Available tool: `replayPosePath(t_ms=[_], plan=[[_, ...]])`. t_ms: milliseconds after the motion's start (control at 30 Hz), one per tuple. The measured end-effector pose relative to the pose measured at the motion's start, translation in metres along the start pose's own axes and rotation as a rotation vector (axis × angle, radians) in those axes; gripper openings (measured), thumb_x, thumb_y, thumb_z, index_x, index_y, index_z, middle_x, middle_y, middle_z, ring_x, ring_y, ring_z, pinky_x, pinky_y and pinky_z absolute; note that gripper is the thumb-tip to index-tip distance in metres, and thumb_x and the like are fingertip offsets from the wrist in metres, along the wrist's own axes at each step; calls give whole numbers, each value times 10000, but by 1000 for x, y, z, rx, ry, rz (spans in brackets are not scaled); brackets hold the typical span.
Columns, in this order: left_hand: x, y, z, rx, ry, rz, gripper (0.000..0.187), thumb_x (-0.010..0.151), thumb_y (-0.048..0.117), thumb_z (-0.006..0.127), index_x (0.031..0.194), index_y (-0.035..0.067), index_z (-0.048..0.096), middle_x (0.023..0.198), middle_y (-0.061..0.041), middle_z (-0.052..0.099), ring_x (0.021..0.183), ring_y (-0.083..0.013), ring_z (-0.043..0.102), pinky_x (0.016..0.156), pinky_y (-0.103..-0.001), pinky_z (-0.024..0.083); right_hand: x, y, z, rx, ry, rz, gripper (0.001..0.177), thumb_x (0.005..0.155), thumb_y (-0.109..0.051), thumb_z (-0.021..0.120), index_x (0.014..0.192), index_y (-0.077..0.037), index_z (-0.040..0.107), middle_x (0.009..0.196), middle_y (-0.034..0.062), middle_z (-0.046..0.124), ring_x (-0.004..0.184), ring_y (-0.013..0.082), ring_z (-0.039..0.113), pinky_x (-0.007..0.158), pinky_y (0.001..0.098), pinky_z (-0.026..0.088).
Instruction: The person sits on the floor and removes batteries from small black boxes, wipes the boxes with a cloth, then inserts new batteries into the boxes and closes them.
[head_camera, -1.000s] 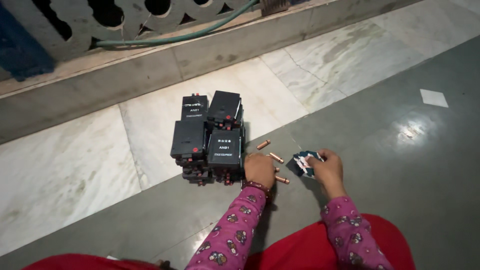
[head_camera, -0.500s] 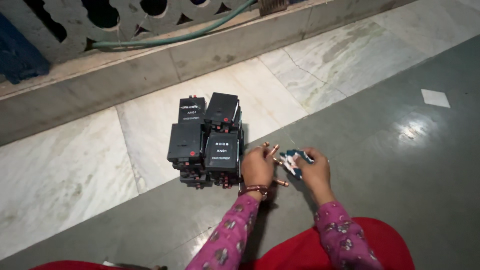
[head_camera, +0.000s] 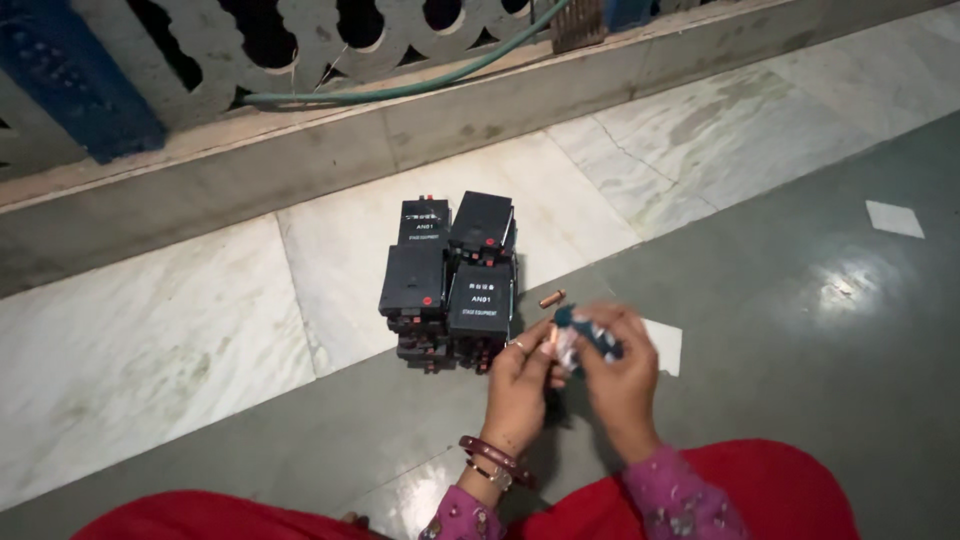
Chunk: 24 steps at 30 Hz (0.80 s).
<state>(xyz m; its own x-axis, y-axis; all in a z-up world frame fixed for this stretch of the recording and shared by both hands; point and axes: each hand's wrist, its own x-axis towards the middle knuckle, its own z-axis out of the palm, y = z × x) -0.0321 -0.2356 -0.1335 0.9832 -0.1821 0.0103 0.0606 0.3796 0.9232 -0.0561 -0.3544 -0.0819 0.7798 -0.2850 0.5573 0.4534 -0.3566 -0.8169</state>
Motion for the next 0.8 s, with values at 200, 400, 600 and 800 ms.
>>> replayPosePath(t_ms=[200, 400, 600, 800], plan=[[-7, 14, 4, 81, -17, 52, 500, 1026, 77, 499, 1524, 54, 460, 948, -18, 619, 762, -55, 583, 660, -213, 525, -11, -18, 3, -35, 8, 45, 243, 827, 81, 706, 1057, 2, 720, 1083, 90, 694, 1053, 188, 658, 931, 287, 509], [-12, 13, -9, 69, -13, 98, 515, 1016, 21, 435, 1527, 45, 491, 904, -19, 575, 736, -49, 538, 614, -185, 478, -35, -37, -4, 78, -129, 58, 353, 762, 137, 651, 1074, -1, 739, 1136, 112, 654, 1110, 210, 652, 944, 299, 525], [-11, 25, -3, -52, 7, 42, 406, 973, 22, 563, 1378, 24, 533, 859, -33, 671, 713, -65, 612, 593, -195, 501, -31, -31, -8, -27, -39, 2, 303, 812, 77, 685, 1100, -10, 728, 1138, 109, 678, 1084, 206, 664, 938, 294, 524], [-15, 32, 2, -94, 228, 124, 372, 910, -20, 665, 1264, 25, 561, 891, -70, 740, 807, -73, 694, 693, -187, 550, -32, -25, -5, 80, -63, 150, 273, 920, -32, 681, 1191, -41, 712, 1206, 137, 696, 1093, 225, 650, 947, 312, 504]])
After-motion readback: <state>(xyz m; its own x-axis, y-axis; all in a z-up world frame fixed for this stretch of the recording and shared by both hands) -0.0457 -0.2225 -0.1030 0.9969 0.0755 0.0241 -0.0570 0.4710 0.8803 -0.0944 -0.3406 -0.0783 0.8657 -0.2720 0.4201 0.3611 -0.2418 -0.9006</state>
